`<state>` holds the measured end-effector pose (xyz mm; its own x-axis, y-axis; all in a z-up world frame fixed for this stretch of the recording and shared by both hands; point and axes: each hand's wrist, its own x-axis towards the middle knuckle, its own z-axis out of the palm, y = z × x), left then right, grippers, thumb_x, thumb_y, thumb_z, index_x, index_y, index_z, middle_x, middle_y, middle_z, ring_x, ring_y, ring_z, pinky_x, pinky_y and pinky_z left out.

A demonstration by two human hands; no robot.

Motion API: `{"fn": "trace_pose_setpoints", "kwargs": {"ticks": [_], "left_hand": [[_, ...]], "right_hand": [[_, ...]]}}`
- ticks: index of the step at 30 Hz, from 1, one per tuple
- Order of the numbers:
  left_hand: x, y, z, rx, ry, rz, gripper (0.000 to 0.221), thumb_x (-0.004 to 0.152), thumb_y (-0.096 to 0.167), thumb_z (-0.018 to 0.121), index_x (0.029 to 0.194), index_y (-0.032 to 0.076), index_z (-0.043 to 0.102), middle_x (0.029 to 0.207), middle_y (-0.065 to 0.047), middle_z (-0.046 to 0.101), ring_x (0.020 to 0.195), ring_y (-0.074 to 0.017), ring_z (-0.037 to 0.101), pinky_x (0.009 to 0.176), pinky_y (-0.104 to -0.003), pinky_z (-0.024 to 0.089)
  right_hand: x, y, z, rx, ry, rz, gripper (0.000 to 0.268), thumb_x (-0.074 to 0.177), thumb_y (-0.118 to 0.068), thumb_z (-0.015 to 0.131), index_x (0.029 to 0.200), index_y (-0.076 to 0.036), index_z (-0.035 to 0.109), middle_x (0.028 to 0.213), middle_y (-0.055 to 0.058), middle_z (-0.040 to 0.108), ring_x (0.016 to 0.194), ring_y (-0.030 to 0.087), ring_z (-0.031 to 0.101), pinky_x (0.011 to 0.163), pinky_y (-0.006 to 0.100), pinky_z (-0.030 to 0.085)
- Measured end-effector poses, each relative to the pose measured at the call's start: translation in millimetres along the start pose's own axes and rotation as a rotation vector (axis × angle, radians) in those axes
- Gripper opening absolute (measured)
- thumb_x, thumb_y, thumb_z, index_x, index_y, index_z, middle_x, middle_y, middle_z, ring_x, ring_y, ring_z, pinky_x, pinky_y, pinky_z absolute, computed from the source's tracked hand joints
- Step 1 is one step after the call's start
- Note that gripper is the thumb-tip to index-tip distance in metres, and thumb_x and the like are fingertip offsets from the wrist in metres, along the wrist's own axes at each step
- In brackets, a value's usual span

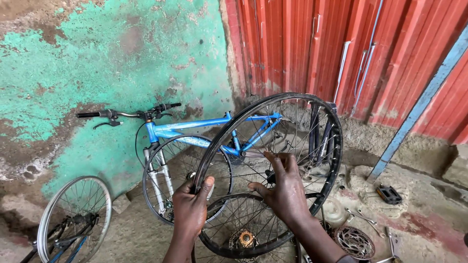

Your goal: Repairing and adjusting bicycle components, specifically focusing on the wheel hub and gears using hand tools.

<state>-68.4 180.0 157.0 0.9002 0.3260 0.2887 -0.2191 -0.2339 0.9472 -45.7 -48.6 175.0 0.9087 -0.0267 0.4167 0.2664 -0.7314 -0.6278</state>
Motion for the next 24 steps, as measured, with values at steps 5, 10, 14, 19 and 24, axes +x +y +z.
{"fn": "trace_pose_setpoints", "kwargs": {"ticks": [5,10,14,19,24], "left_hand": [[3,-7,1,-0.061,0.01,-0.074,0.042,0.089,0.037,0.079,0.068,0.003,0.066,0.059,0.0,0.045,0.051,-0.0128,0.035,0.052,-0.032,0.031],[1,-3,5,-0.202,0.017,-0.142,0.031,0.089,0.028,0.079,0.085,-0.002,0.076,0.072,-0.005,0.062,0.063,-0.014,0.049,0.065,-0.031,0.045],[-2,9,5,0.007,-0.005,-0.146,0.044,0.09,0.04,0.075,0.069,0.003,0.066,0.059,-0.002,0.05,0.05,-0.0137,0.042,0.065,-0.035,0.052],[1,13,1,0.144,-0.187,-0.114,0.074,0.084,0.067,0.038,0.106,0.004,0.067,0.095,-0.013,0.072,0.079,-0.0234,0.072,0.062,-0.039,0.06],[12,45,0,-0.391,-0.279,-0.303,0.082,0.089,0.063,0.033,0.134,0.004,0.067,0.121,-0.018,0.063,0.116,-0.0314,0.058,0.092,-0.047,0.047]], "right_hand": [[0,10,7,-0.036,0.021,-0.071,0.083,0.073,-0.041,0.091,0.142,-0.013,0.056,0.127,0.017,0.046,0.107,0.034,0.06,0.083,0.051,0.064],[-1,13,8,-0.087,0.075,-0.164,0.076,0.077,-0.043,0.087,0.139,-0.009,0.06,0.124,0.019,0.047,0.11,0.035,0.055,0.08,0.048,0.062],[-3,13,3,-0.014,-0.006,-0.071,0.08,0.075,-0.04,0.09,0.141,-0.01,0.058,0.122,0.015,0.044,0.114,0.033,0.052,0.091,0.05,0.059],[-6,9,-13,0.026,-0.098,0.04,0.08,0.073,-0.034,0.091,0.142,-0.012,0.057,0.126,0.015,0.045,0.118,0.034,0.055,0.09,0.049,0.065],[-13,26,-17,0.003,-0.179,-0.036,0.077,0.068,-0.027,0.085,0.139,-0.015,0.059,0.129,0.013,0.041,0.123,0.035,0.052,0.095,0.056,0.061]]}}
